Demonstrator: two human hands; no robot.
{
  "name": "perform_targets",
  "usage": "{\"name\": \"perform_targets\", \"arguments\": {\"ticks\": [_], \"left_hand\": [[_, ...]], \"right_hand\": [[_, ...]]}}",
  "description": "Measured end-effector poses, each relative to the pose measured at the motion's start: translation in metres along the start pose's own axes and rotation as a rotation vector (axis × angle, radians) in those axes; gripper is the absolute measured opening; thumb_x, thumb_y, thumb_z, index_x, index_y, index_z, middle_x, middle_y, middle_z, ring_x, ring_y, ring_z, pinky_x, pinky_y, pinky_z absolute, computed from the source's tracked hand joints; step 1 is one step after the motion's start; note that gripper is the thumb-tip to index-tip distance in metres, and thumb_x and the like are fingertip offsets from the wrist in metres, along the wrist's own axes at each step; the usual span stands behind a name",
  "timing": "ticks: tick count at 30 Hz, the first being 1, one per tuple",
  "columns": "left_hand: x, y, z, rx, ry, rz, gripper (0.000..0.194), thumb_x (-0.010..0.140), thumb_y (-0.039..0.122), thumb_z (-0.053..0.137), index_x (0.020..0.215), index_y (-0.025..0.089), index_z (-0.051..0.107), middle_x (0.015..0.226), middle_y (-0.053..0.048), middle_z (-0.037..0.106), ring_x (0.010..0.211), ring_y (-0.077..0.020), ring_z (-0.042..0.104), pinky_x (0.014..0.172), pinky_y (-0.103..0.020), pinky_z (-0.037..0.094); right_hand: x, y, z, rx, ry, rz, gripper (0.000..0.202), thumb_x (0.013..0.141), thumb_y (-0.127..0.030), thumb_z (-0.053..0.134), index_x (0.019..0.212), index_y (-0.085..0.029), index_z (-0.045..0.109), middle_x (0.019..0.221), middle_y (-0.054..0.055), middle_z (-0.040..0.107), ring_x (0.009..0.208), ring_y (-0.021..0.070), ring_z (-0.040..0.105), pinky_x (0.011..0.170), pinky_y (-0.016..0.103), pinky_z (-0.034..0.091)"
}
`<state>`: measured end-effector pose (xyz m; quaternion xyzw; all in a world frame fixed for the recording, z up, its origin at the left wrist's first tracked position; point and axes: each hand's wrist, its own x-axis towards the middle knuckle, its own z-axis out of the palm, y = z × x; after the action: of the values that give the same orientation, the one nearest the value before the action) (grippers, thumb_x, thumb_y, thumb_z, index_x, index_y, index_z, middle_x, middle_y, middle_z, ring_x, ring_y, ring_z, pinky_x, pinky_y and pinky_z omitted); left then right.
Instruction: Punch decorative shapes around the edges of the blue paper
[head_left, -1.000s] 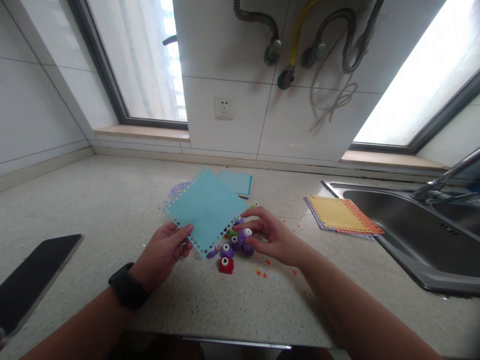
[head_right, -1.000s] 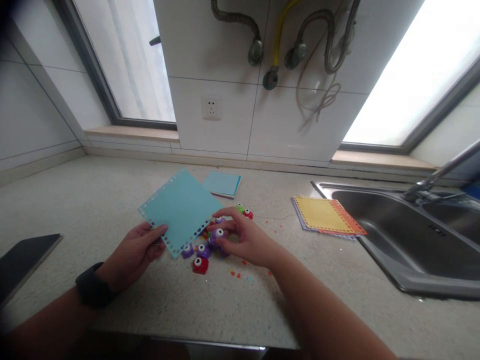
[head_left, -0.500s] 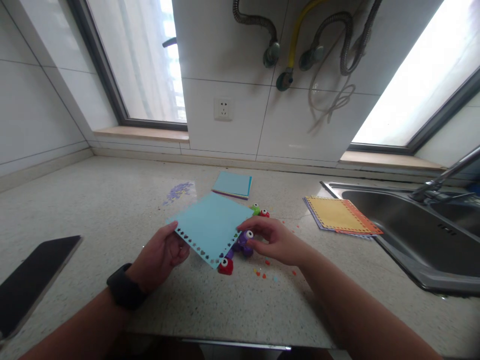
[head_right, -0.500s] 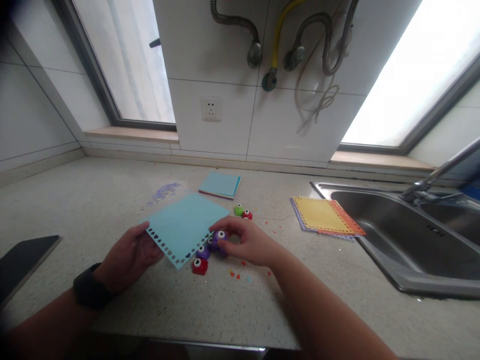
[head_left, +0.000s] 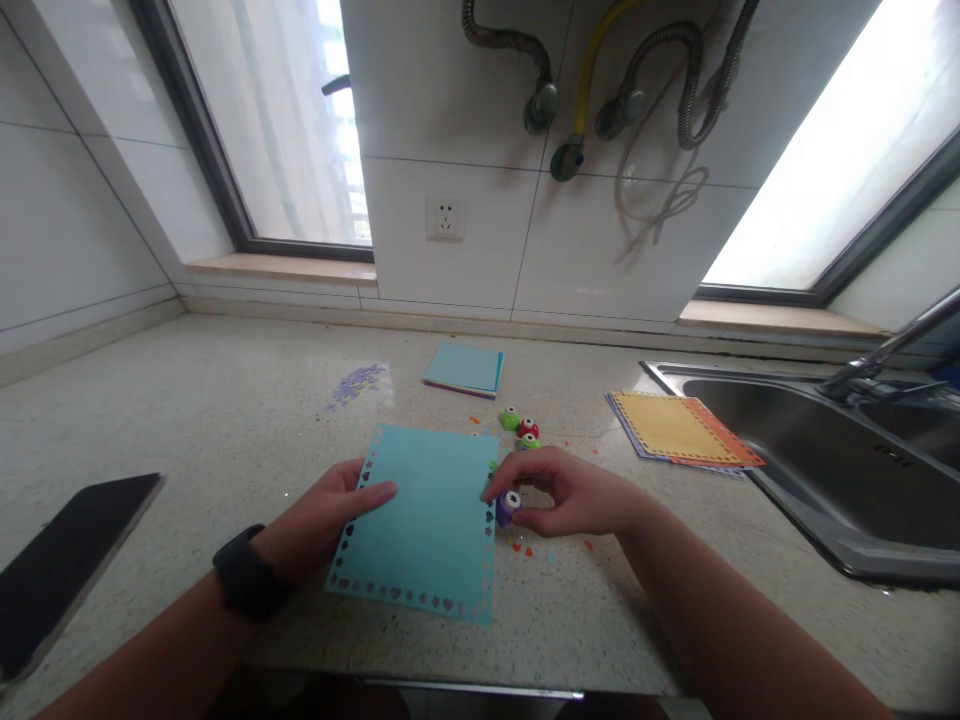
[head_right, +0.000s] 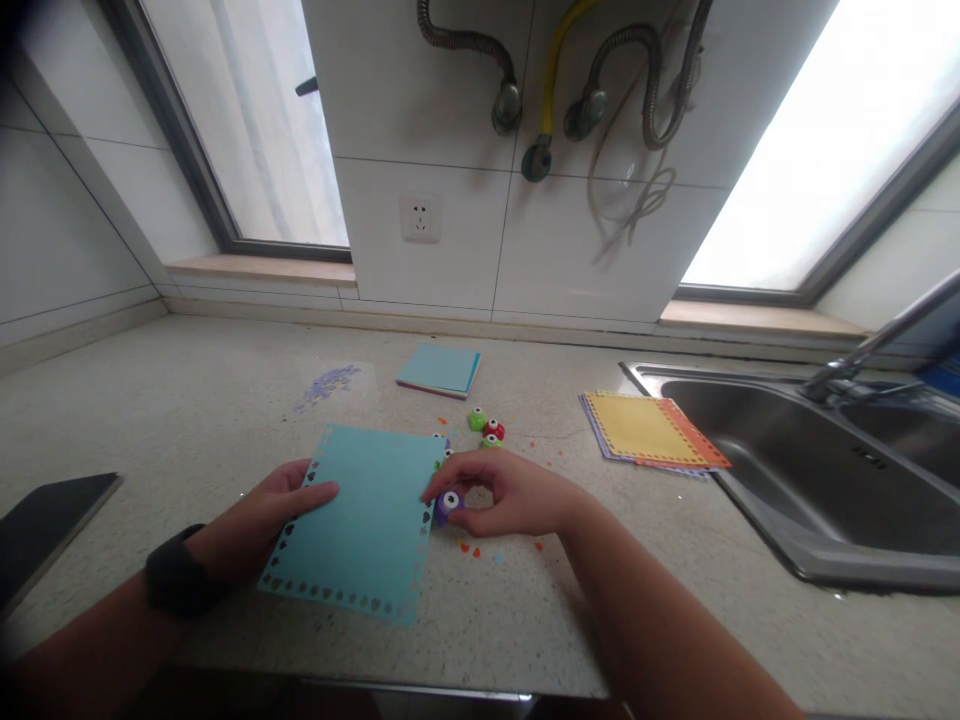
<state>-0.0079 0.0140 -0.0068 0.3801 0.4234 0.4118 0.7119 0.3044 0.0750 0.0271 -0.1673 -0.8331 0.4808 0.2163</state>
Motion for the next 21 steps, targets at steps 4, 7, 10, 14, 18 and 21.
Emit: {"name": "perform_targets", "arguments": {"ticks": [4, 7, 10, 14, 18, 21], "left_hand": [[0.001, -0.003, 0.001, 0.055, 0.039, 0.022, 0.037, 0.082, 0.032, 0.081, 0.113, 0.015, 0.072, 0.095, -0.011, 0.08, 0.074, -0.0224, 0.075, 0.071, -0.036, 0.061], [0.001, -0.003, 0.003, 0.078, 0.063, 0.051, 0.039, 0.083, 0.034, 0.08, 0.116, 0.016, 0.071, 0.096, -0.011, 0.08, 0.074, -0.0226, 0.075, 0.072, -0.036, 0.062], [0.001, -0.004, 0.006, 0.11, 0.091, 0.042, 0.04, 0.084, 0.038, 0.078, 0.117, 0.017, 0.071, 0.094, -0.009, 0.081, 0.074, -0.0232, 0.075, 0.071, -0.037, 0.062], [-0.001, -0.005, 0.009, 0.173, 0.172, 0.044, 0.039, 0.083, 0.043, 0.078, 0.114, 0.019, 0.073, 0.091, -0.007, 0.081, 0.072, -0.0232, 0.074, 0.07, -0.037, 0.061], [-0.004, -0.003, 0.013, 0.27, 0.225, 0.099, 0.039, 0.082, 0.048, 0.076, 0.11, 0.021, 0.076, 0.09, -0.005, 0.081, 0.077, -0.0244, 0.073, 0.072, -0.035, 0.06], [-0.005, 0.001, 0.017, 0.394, 0.29, 0.178, 0.031, 0.08, 0.05, 0.077, 0.095, 0.023, 0.08, 0.085, -0.004, 0.08, 0.078, -0.0249, 0.071, 0.073, -0.032, 0.058]], "right_hand": [[0.0, 0.003, -0.006, 0.076, 0.098, 0.028, 0.027, 0.085, -0.02, 0.075, 0.111, -0.019, 0.071, 0.098, 0.005, 0.071, 0.087, 0.0142, 0.066, 0.082, 0.031, 0.054], [0.002, 0.007, -0.01, 0.194, 0.313, 0.08, 0.022, 0.087, -0.027, 0.076, 0.107, -0.02, 0.072, 0.096, 0.005, 0.072, 0.082, 0.0134, 0.066, 0.074, 0.028, 0.055], [0.005, 0.011, -0.01, 0.306, 0.519, 0.09, 0.021, 0.09, -0.033, 0.074, 0.107, -0.023, 0.069, 0.102, 0.005, 0.074, 0.083, 0.0137, 0.068, 0.071, 0.027, 0.055], [0.011, 0.01, -0.002, 0.459, 0.604, 0.104, 0.022, 0.091, -0.038, 0.072, 0.106, -0.026, 0.062, 0.105, 0.005, 0.075, 0.072, 0.0116, 0.067, 0.059, 0.024, 0.052], [0.015, 0.008, 0.007, 0.517, 0.613, 0.026, 0.025, 0.086, -0.034, 0.078, 0.105, -0.025, 0.063, 0.102, 0.003, 0.072, 0.075, 0.0115, 0.068, 0.063, 0.024, 0.054], [0.015, 0.007, 0.01, 0.528, 0.624, -0.052, 0.02, 0.09, -0.033, 0.074, 0.105, -0.026, 0.063, 0.098, 0.001, 0.07, 0.083, 0.0136, 0.071, 0.075, 0.029, 0.058]]}}
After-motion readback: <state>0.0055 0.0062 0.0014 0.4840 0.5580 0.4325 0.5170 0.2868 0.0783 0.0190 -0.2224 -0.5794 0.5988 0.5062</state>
